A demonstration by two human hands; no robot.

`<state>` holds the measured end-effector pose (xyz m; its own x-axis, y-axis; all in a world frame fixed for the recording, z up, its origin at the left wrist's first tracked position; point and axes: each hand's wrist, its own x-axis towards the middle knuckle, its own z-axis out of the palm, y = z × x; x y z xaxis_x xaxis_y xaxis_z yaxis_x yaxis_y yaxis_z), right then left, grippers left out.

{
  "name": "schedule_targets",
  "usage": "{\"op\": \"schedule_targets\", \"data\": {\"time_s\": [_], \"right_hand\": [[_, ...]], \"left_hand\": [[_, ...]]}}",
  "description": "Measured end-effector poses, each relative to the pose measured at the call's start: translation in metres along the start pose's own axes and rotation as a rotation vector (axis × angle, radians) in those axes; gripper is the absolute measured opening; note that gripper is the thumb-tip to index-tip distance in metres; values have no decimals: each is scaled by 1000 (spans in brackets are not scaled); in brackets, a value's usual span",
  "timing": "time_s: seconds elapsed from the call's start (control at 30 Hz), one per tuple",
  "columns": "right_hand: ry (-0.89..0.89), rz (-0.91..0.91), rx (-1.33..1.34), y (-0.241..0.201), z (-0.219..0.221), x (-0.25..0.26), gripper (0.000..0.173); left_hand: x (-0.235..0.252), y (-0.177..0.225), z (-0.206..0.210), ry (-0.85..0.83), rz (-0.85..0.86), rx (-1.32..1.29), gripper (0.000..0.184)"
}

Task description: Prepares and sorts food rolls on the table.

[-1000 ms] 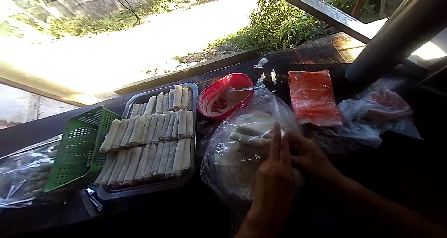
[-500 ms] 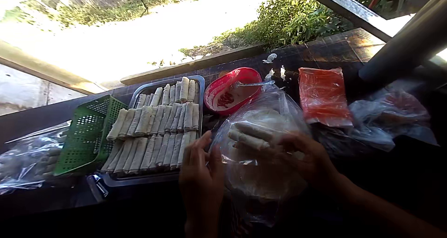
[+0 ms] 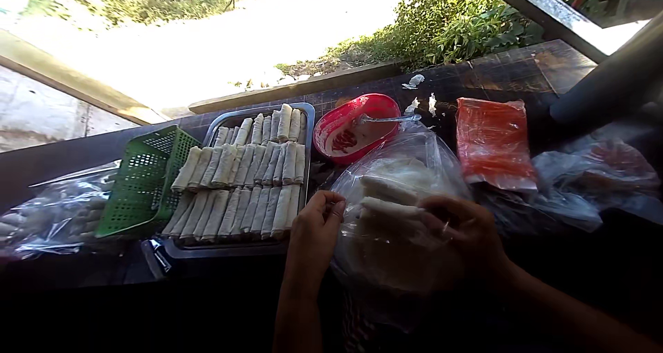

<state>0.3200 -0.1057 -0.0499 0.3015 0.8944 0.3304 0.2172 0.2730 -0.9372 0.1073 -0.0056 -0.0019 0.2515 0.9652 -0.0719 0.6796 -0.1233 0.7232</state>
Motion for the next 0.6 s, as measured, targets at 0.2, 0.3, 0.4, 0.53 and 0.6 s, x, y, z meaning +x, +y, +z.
{"op": "schedule_targets", "data": {"time_s": [0.2,0.3,0.4,0.53,0.6], "right_hand": [[-55,391,402,-18,-22,-20,8],[-138,287,228,-14,-18,-25,7],[-142,199,172,-10,-13,-22,4],[7,208,276,-11,-14,-18,10],[22,113,208,-6,-13,-19,7]], "left_hand": [[-3,1,5,-15,-22,-56,14],[-5,-3,7,-38,-7,-109,13],[-5,-7,6,-21,7,-114,13],[-4,-13,2,-11,40,-55,16],[-1,-12,1,-17,39,-55,18]]}}
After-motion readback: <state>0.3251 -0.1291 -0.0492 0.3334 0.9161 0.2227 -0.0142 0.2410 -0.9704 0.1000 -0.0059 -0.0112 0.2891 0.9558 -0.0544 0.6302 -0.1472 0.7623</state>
